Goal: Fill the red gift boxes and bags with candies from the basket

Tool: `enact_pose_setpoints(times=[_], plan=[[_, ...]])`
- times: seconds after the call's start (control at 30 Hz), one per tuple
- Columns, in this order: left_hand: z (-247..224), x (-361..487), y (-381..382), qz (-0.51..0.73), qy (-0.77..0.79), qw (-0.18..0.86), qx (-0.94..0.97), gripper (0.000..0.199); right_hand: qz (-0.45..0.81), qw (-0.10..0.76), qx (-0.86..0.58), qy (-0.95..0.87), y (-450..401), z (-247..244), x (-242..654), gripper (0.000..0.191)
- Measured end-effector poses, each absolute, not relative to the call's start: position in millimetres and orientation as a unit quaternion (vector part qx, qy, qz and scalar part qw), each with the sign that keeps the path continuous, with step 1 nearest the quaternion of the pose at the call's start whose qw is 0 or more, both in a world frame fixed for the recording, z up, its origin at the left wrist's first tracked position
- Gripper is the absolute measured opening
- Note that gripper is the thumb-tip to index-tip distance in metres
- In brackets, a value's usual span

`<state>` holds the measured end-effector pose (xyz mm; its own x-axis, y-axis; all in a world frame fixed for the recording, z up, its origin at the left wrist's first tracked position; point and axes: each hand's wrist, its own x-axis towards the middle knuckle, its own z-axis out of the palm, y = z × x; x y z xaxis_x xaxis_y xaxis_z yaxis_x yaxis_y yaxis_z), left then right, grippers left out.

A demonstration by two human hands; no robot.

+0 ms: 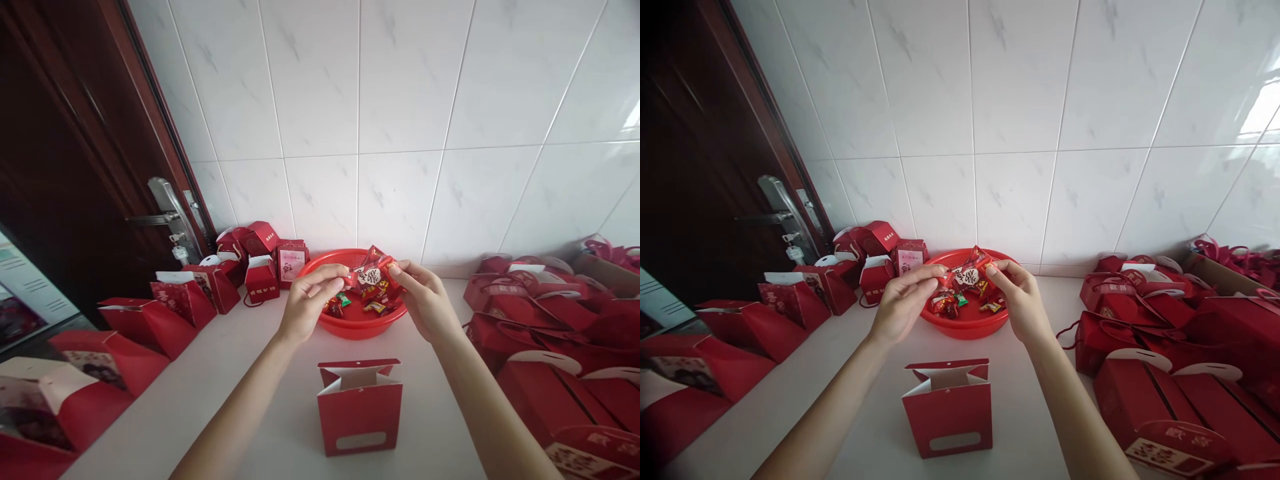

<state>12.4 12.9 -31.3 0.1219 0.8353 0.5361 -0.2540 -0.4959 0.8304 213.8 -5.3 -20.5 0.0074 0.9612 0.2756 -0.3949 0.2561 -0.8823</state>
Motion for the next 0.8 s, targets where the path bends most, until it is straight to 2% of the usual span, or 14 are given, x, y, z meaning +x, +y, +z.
enact_pose_setpoints(times=[0.1, 0.27, 0.57, 0.7, 0.8], plan=[[-28, 11, 2, 0.623, 0.252, 0.403, 0.622, 0.021, 0.503, 0.651, -0.303, -0.480, -12, -17, 214, 0.031], [-26, 14, -11, 0.606, 0.293, 0.400, 0.623, 0.036, 0.494, 0.638, -0.319, -0.497, -17, -19, 212, 0.034], [-28, 23, -18, 0.603, 0.306, 0.284, 0.680, 0.025, 0.426, 0.612, -0.349, -0.568, -28, -22, 195, 0.035], [-31, 22, -17, 0.587, 0.335, 0.293, 0.677, 0.034, 0.408, 0.603, -0.357, -0.586, -27, -23, 192, 0.037], [-31, 22, -16, 0.578, 0.351, 0.311, 0.668, 0.032, 0.384, 0.599, -0.371, -0.597, -26, -24, 191, 0.038]])
